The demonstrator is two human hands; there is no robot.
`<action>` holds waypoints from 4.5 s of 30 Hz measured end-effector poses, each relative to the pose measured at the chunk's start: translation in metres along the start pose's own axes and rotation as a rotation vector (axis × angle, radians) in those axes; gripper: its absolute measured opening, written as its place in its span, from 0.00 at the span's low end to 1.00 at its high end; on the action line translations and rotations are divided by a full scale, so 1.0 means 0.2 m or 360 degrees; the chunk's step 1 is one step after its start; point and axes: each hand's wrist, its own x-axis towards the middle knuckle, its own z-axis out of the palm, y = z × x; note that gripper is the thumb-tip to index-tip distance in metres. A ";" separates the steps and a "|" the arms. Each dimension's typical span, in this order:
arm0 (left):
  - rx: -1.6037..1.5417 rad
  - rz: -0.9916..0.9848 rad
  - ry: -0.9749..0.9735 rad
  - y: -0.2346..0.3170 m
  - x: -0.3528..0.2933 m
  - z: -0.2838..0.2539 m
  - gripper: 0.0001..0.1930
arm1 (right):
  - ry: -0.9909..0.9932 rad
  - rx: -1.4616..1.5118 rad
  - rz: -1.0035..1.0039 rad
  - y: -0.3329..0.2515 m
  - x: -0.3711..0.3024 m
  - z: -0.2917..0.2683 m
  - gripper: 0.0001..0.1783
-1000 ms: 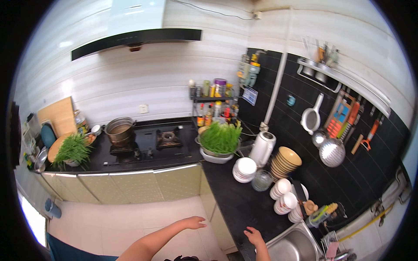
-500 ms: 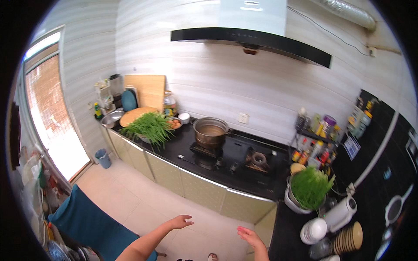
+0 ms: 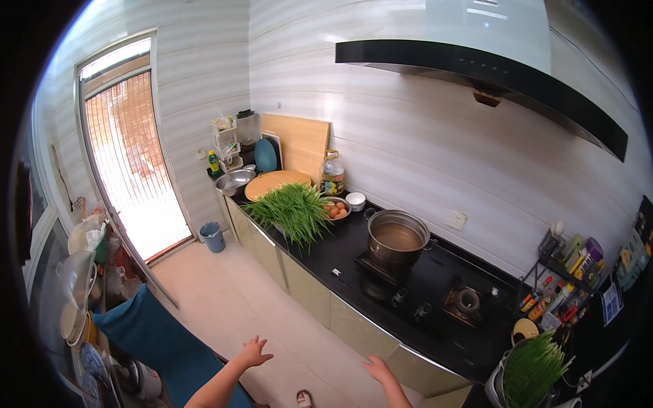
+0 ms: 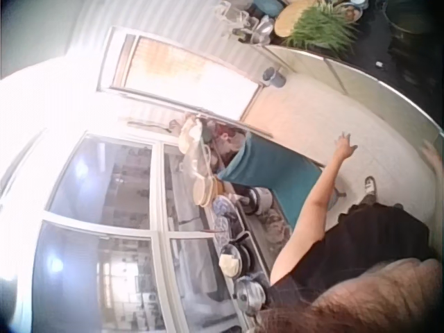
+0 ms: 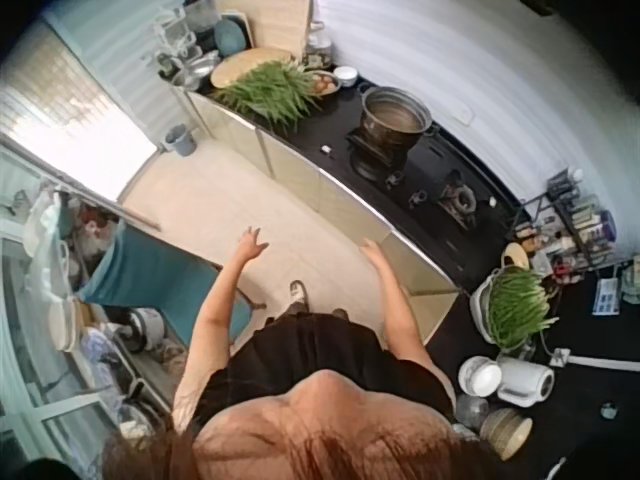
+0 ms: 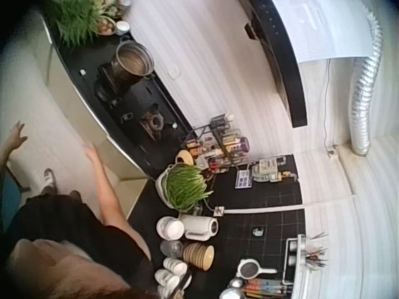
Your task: The person washes their hands at the kitchen sink, then picks up a large metal pot from the stove. They rinse the pot under running water and scrub it with a sponge, cleaning both the interior and exterior surfaces. Finally, the person places the cleaned pot on a drying rack near the window.
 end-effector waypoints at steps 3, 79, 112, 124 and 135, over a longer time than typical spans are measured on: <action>-0.0097 -0.0022 0.0037 -0.18 0.16 -0.06 0.36 | -0.0135 0.0006 -0.0107 -0.22 0.26 0.06 0.31; -0.0954 0.0870 -0.0109 1.67 3.18 -0.79 0.17 | 0.1779 0.0071 0.0651 -0.47 1.67 -1.55 0.20; -0.1056 0.1489 -0.1132 2.24 1.78 -0.70 0.14 | 0.3075 0.0843 0.0629 -0.65 -0.15 -0.78 0.16; -0.0678 0.1609 -0.2132 2.38 0.09 0.07 0.14 | 0.3842 0.0648 0.1695 -0.90 -1.70 0.28 0.19; -0.0123 0.2127 -0.2540 2.42 -1.39 0.87 0.15 | 0.4254 0.0870 0.2635 -1.08 -2.55 0.96 0.20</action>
